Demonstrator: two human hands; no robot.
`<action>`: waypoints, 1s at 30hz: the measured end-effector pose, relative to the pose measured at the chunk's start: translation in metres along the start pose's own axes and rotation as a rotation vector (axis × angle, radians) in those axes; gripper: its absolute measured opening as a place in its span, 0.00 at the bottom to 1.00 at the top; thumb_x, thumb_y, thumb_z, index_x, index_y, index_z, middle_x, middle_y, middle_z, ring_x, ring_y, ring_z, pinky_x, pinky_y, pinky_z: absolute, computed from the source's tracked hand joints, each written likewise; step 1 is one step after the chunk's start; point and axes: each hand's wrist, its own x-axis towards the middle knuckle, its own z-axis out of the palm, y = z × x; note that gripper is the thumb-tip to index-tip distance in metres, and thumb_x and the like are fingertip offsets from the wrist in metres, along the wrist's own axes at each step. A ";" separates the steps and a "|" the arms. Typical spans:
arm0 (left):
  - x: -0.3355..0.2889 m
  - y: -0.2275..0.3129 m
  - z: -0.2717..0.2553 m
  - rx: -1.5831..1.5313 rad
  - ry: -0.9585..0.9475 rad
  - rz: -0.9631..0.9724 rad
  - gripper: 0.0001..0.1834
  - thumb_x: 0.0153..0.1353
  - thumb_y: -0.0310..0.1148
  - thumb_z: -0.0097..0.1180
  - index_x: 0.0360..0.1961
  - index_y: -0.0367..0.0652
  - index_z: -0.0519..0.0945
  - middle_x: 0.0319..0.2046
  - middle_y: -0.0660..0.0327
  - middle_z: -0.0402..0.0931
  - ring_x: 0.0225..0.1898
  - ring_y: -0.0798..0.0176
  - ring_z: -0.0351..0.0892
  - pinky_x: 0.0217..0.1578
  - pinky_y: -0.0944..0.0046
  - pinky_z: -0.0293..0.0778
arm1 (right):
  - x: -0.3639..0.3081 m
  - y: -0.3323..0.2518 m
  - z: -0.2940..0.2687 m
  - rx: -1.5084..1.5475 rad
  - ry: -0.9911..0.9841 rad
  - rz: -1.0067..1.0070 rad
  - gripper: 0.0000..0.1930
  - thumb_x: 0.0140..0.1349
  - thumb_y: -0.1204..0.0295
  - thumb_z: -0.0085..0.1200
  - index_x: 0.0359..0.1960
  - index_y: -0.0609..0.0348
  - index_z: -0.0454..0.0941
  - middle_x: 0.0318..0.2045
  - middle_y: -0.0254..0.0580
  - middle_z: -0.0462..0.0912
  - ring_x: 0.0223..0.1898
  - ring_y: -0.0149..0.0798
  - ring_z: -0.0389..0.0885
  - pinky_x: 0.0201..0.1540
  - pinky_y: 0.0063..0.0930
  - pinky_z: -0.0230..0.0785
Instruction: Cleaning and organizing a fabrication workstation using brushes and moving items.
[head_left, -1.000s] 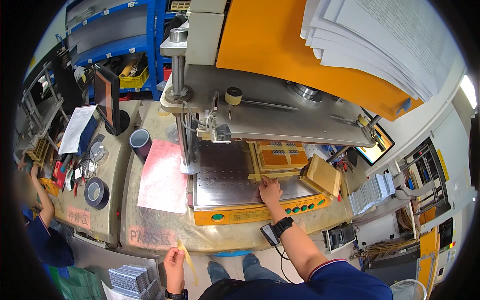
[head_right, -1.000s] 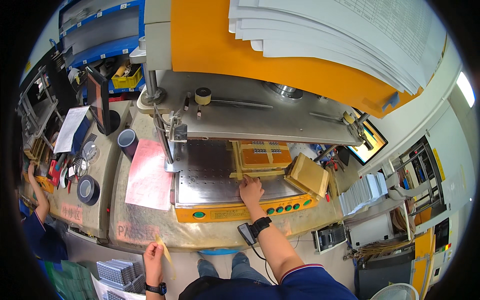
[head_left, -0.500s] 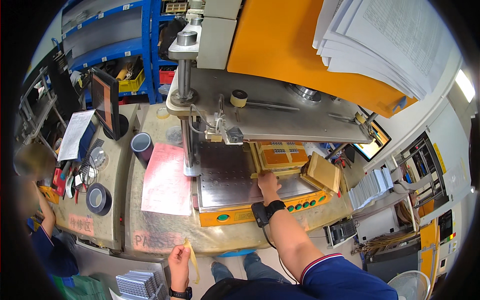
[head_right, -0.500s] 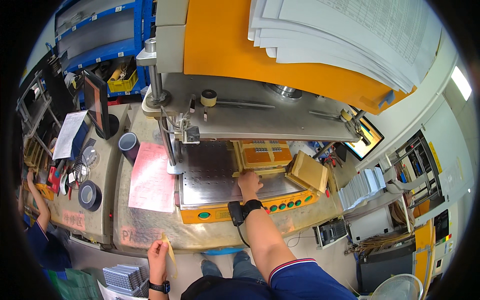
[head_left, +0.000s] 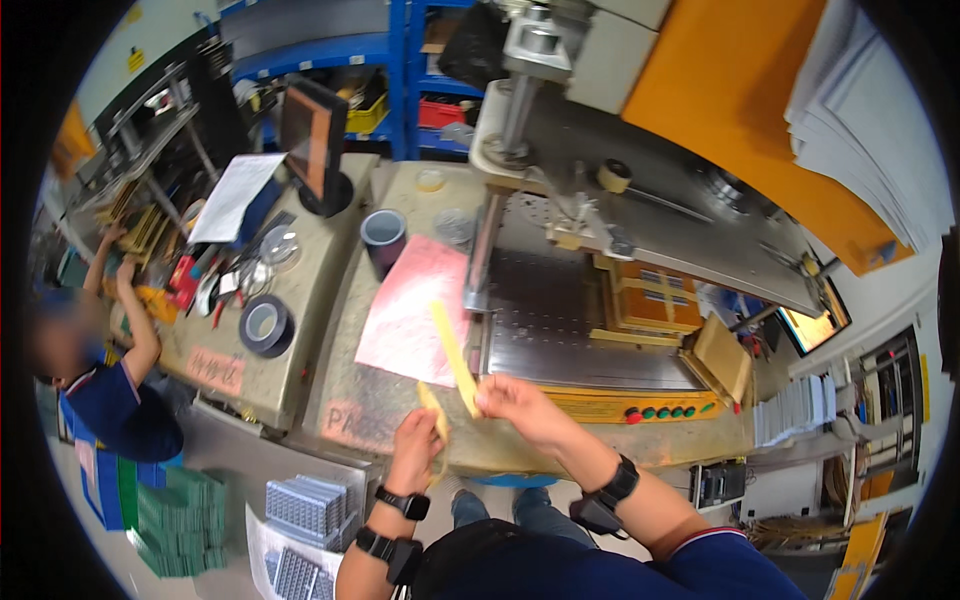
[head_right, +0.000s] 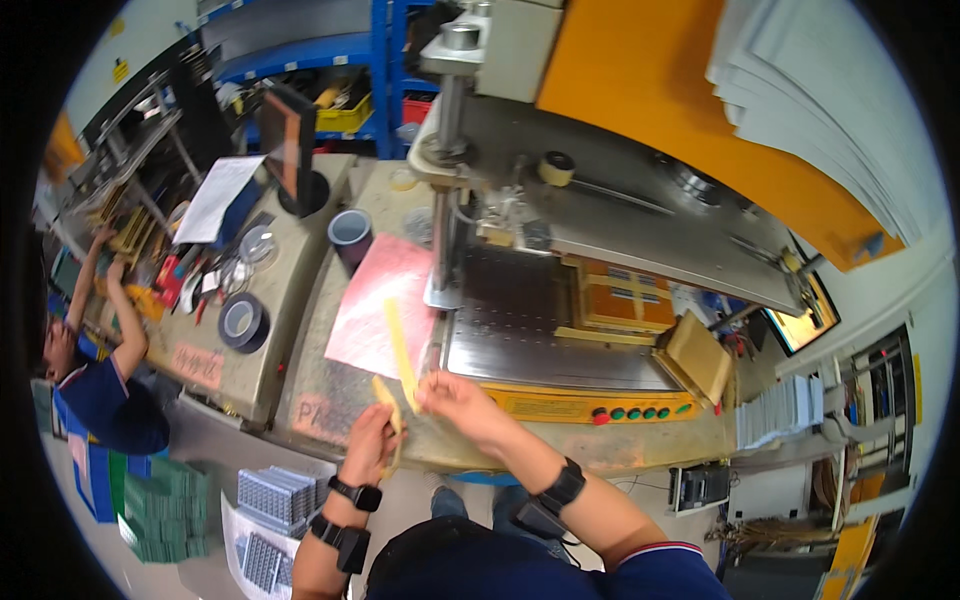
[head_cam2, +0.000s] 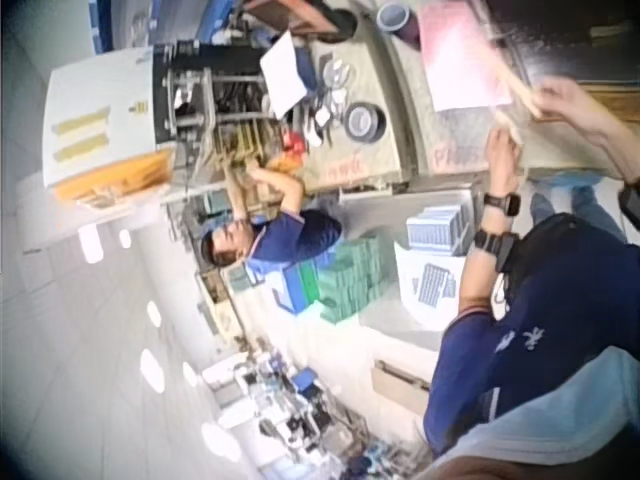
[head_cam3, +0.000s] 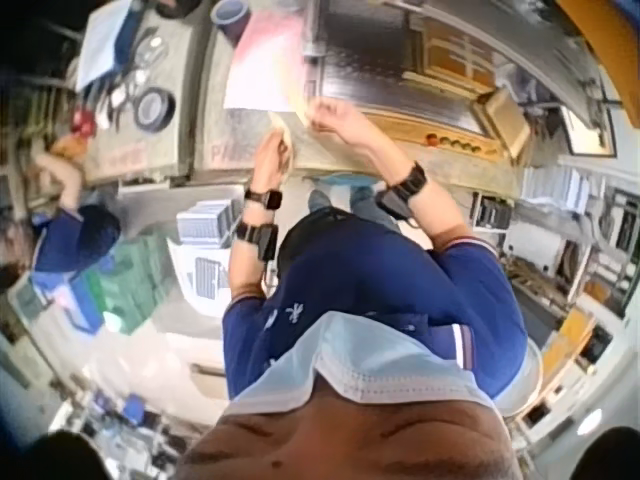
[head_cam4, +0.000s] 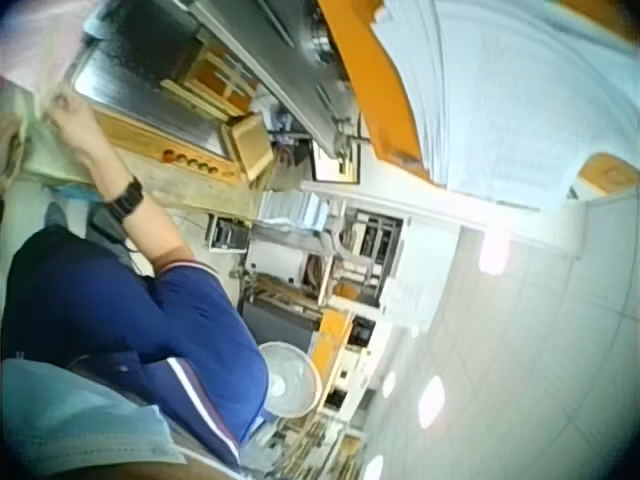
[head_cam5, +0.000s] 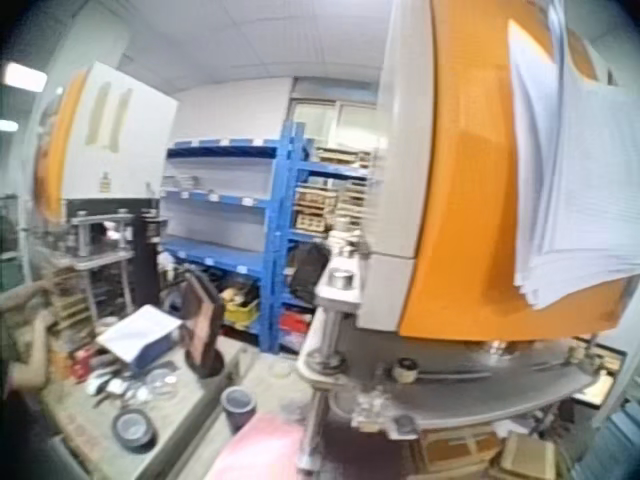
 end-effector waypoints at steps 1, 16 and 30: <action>0.003 0.002 0.005 -0.008 -0.003 0.012 0.06 0.64 0.33 0.48 0.38 0.44 0.73 0.32 0.68 0.73 0.31 0.74 0.73 0.33 0.73 0.70 | -0.007 0.008 0.007 0.007 -0.022 0.006 0.08 0.62 0.65 0.53 0.34 0.55 0.73 0.29 0.27 0.74 0.32 0.21 0.68 0.39 0.18 0.61; -0.012 0.012 0.055 -0.109 -0.082 0.196 0.20 0.65 0.53 0.39 0.42 0.47 0.69 0.40 0.66 0.71 0.42 0.70 0.69 0.42 0.65 0.66 | -0.035 0.075 -0.016 0.078 0.158 0.224 0.08 0.60 0.67 0.55 0.32 0.59 0.75 0.27 0.30 0.76 0.30 0.23 0.71 0.35 0.16 0.63; 0.003 0.025 0.006 -0.111 0.211 0.429 0.04 0.65 0.33 0.49 0.39 0.47 0.74 0.33 0.70 0.74 0.34 0.77 0.71 0.34 0.75 0.68 | -0.075 0.076 -0.206 -0.729 0.760 0.033 0.11 0.60 0.68 0.47 0.39 0.61 0.75 0.26 0.41 0.80 0.26 0.34 0.80 0.31 0.30 0.71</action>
